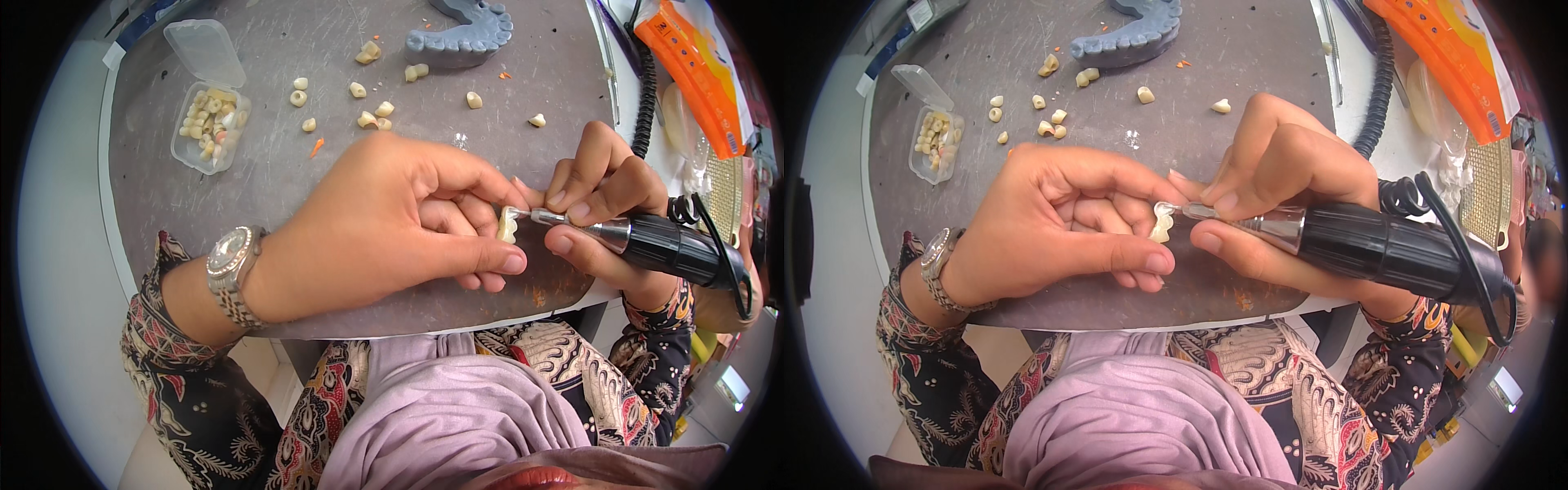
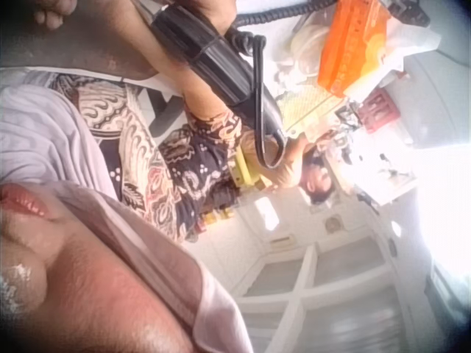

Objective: The person uses a rotary tool to grind and shape individual artificial teeth, then cleans them with a toothbrush. They place the prepared teeth into a yellow denture base and fit it against a blue dental cast to check the alignment.

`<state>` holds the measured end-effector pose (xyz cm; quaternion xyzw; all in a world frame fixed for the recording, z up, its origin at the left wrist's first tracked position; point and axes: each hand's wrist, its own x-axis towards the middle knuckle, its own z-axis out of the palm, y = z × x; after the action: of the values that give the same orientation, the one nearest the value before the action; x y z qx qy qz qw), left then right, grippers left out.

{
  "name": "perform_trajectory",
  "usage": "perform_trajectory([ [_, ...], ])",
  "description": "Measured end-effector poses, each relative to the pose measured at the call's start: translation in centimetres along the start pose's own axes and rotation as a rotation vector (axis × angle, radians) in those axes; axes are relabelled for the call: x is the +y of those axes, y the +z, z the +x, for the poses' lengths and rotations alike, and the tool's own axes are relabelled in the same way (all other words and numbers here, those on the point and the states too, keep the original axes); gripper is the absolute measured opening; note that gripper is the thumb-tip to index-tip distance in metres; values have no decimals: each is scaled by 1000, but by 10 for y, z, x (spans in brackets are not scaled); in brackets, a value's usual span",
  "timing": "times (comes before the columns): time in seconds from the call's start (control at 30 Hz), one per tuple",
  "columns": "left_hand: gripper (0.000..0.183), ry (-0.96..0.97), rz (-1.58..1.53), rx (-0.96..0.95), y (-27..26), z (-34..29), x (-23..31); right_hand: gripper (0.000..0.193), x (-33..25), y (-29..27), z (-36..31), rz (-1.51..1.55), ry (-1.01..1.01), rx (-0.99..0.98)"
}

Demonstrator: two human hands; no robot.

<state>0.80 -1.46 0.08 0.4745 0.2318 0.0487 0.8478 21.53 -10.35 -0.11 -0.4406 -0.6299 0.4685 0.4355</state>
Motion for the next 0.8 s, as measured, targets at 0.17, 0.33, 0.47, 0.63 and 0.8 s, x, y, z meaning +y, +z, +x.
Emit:
perform_trajectory([
  [0.17,31,-5,-1,-18,0,0,0,24,-2,-3,-2,-60,-10,-32],
  [0.33,31,3,-37,-13,0,0,-2,24,-2,-3,-1,-62,-1,-32],
  [0.47,31,-30,10,-15,1,2,3,25,0,-3,-2,-64,-11,-7],
  [0.63,31,-22,-5,-8,1,2,1,24,0,-3,-3,-74,6,-21],
  [0.8,33,-9,21,-3,2,2,2,24,-1,-4,-3,-33,1,-31],
])
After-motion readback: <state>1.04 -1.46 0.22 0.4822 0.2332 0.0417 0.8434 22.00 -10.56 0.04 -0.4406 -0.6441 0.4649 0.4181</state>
